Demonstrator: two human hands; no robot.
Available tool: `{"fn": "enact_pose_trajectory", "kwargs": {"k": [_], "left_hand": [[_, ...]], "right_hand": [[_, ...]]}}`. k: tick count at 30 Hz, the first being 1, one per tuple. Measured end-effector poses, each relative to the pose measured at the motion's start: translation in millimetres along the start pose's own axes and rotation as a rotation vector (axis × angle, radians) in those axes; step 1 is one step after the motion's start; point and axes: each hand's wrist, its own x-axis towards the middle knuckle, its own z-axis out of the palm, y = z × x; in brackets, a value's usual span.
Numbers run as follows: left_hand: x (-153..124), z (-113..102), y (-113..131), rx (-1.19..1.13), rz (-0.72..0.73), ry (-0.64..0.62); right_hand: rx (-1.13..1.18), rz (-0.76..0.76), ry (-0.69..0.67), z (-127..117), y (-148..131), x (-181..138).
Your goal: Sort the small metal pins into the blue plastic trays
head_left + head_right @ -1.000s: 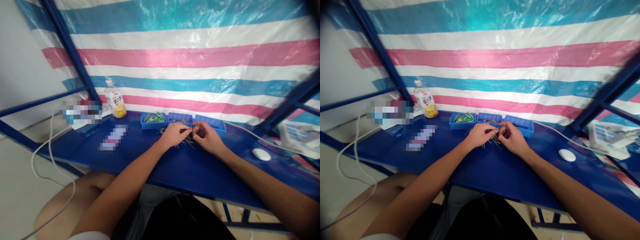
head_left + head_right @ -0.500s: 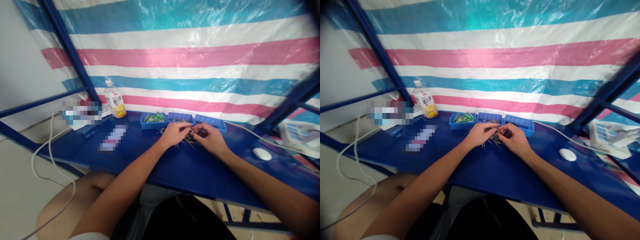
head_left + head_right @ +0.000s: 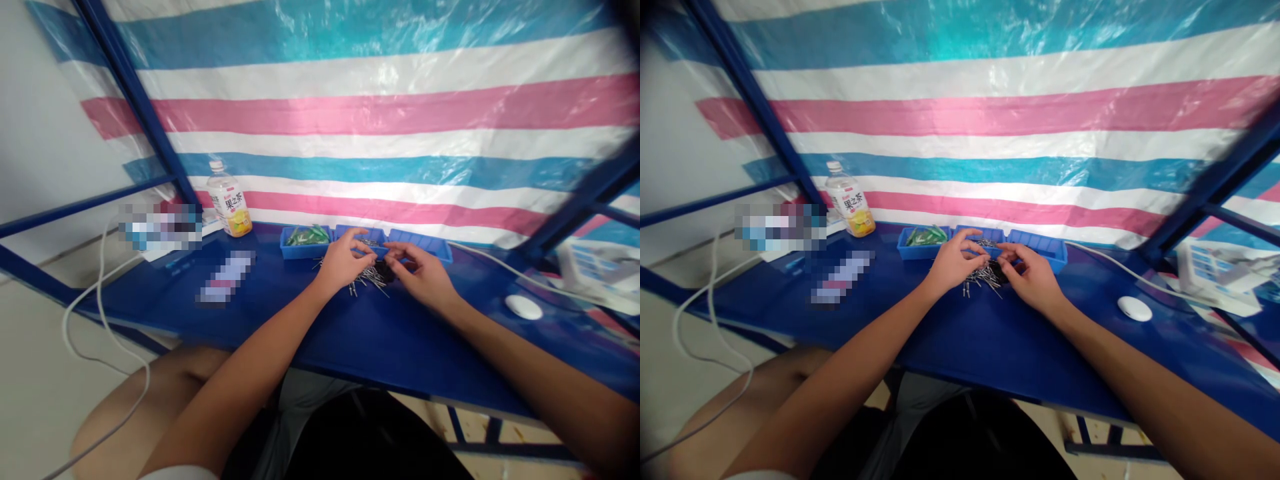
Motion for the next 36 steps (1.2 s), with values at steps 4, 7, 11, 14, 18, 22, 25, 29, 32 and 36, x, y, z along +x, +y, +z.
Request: {"fn": "enact_pose_trajectory", "kwargs": {"k": [4,7,11,14,18,22,25,29,32,36], "left_hand": [[1,1,-4,-0.016,0.038,-0.038],[1,3,-5,-0.028,0.058,-0.062],[1,3,-7,0.002,0.068,-0.068],[1,3,-8,0.015,0.092,-0.082],[1,2,-9,0.045,0.123,-0.116],[1,3,-10,0.036,0.119,-0.111],[1,4,-9,0.032,0.107,-0.091],[1,5,-7,0.012,0.106,-0.076],[0,5,-3,-0.046,0.099,-0.086],[-1,3,3,-0.096,0.103,-0.046]], "right_hand": [[-0.132,-0.074,-0.061,0,5,1],[-0.213,-0.134,-0.112,0,9,2],[-0.234,-0.159,-0.114,1,10,2],[-0.229,-0.169,-0.132,0,6,1],[-0.243,-0.175,-0.17,-1,1,2],[-0.282,-0.198,-0.175,-2,0,2],[-0.3,-0.191,-0.181,-1,2,2],[-0.31,-0.171,-0.216,0,4,1],[-0.299,-0.126,-0.228,-1,5,2],[-0.113,0.025,-0.196,-4,9,5]]}}
